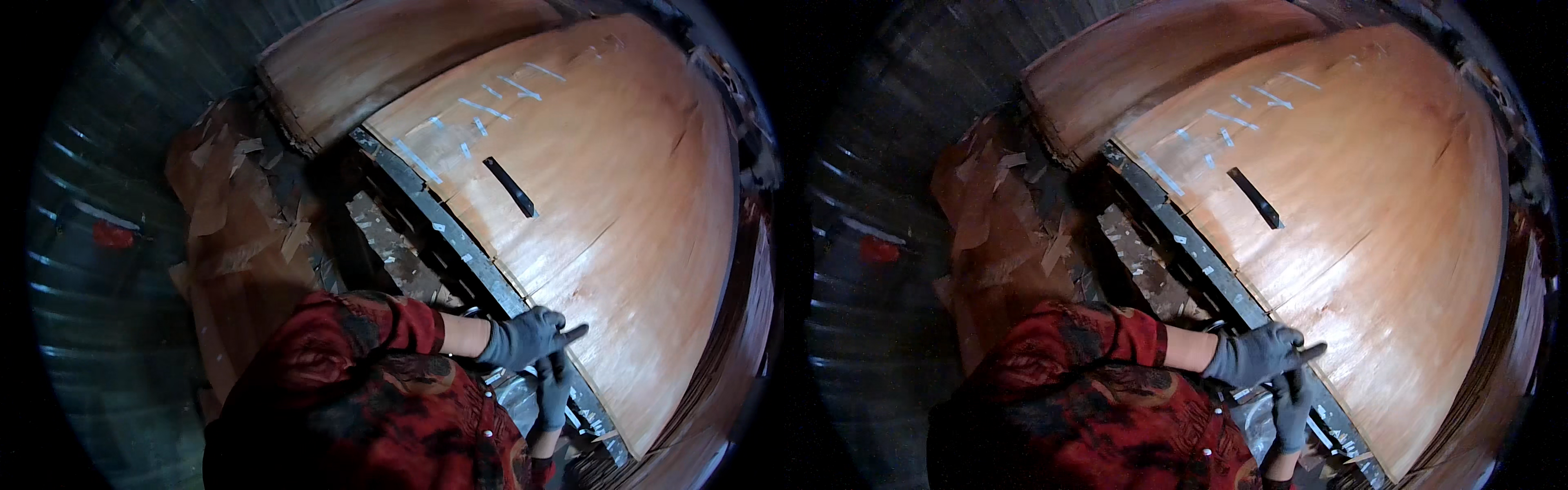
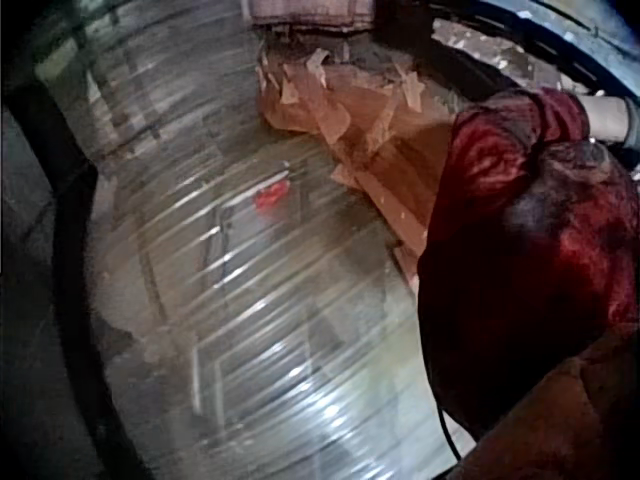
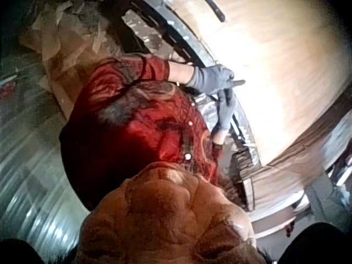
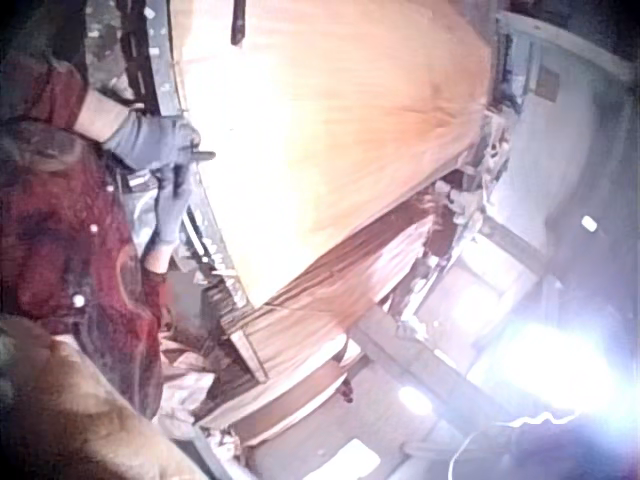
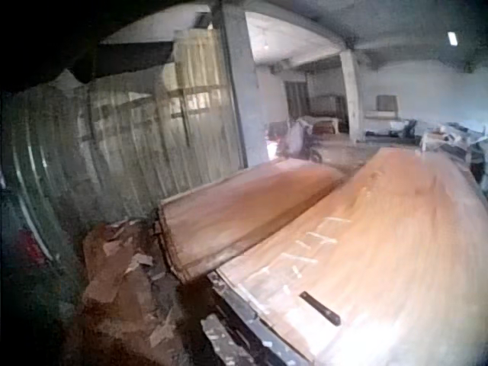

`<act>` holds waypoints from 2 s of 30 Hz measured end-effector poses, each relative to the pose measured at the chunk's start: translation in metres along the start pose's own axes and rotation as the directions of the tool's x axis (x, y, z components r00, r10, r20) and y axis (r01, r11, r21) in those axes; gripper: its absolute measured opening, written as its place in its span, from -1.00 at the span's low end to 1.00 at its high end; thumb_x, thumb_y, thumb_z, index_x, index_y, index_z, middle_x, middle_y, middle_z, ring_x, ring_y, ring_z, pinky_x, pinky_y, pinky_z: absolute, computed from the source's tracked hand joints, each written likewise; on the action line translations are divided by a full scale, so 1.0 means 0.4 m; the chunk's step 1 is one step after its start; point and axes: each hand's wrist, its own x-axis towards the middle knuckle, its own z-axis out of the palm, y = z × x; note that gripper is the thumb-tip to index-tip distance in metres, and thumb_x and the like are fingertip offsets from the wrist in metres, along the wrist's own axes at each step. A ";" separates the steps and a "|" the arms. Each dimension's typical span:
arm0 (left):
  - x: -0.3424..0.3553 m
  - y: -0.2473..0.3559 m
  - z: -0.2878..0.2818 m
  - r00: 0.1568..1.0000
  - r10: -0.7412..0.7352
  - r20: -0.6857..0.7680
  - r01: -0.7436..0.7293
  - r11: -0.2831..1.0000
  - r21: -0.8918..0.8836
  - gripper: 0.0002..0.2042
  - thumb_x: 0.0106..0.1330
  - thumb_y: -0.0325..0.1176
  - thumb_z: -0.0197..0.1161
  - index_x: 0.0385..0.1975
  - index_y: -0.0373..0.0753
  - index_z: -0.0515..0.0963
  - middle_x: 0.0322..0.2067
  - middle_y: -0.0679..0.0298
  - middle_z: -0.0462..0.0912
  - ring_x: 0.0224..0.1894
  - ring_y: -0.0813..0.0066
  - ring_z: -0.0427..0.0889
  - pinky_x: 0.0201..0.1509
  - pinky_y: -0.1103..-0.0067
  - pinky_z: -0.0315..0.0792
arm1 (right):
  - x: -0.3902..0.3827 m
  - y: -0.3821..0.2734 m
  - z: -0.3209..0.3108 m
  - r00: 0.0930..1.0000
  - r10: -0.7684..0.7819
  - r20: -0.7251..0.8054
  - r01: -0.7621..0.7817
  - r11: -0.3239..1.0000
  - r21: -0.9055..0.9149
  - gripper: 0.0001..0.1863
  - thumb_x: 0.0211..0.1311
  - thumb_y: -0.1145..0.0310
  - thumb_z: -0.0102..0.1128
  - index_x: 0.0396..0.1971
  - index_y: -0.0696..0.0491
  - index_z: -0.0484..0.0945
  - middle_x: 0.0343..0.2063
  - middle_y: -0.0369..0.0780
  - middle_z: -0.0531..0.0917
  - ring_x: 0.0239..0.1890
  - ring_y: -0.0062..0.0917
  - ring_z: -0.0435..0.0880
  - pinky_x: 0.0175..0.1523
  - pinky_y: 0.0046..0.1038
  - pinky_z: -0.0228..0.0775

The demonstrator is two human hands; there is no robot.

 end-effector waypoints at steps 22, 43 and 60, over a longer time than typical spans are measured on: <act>-0.088 -0.378 0.097 0.950 -0.305 0.065 0.248 0.865 0.435 -0.31 0.17 -0.06 0.15 0.27 -0.23 0.15 0.31 0.00 -0.01 0.35 -0.01 -0.12 0.36 0.11 -0.26 | 0.243 0.121 -0.071 0.978 0.058 -0.198 -0.188 0.646 -0.739 -0.75 0.20 0.12 0.11 -0.29 -0.04 0.62 -0.41 -0.14 0.65 -0.34 -0.23 0.63 -0.26 -0.35 0.46; 0.016 -0.316 0.095 0.795 -0.604 -0.057 0.590 0.749 0.301 -0.03 0.09 -0.22 0.24 0.31 -0.48 -0.33 0.23 -0.19 0.05 0.34 -0.18 -0.18 0.34 0.07 -0.27 | 0.397 -0.011 0.001 0.894 0.423 -0.146 -0.304 0.335 -0.892 -0.66 0.06 -0.02 0.14 -0.31 -0.13 0.69 -0.34 -0.20 0.68 -0.24 -0.31 0.66 -0.15 -0.30 0.49; 0.160 -0.317 0.214 0.967 -0.223 -0.120 0.252 0.893 0.373 -0.41 0.23 -0.15 0.07 0.23 -0.29 0.17 0.16 0.05 0.29 0.28 0.03 0.12 0.36 0.13 -0.09 | 0.277 0.033 -0.046 0.987 0.162 0.009 -0.090 0.591 -0.802 -0.77 0.04 0.28 0.12 -0.31 0.03 0.59 -0.45 -0.02 0.63 -0.39 -0.08 0.61 -0.27 -0.19 0.47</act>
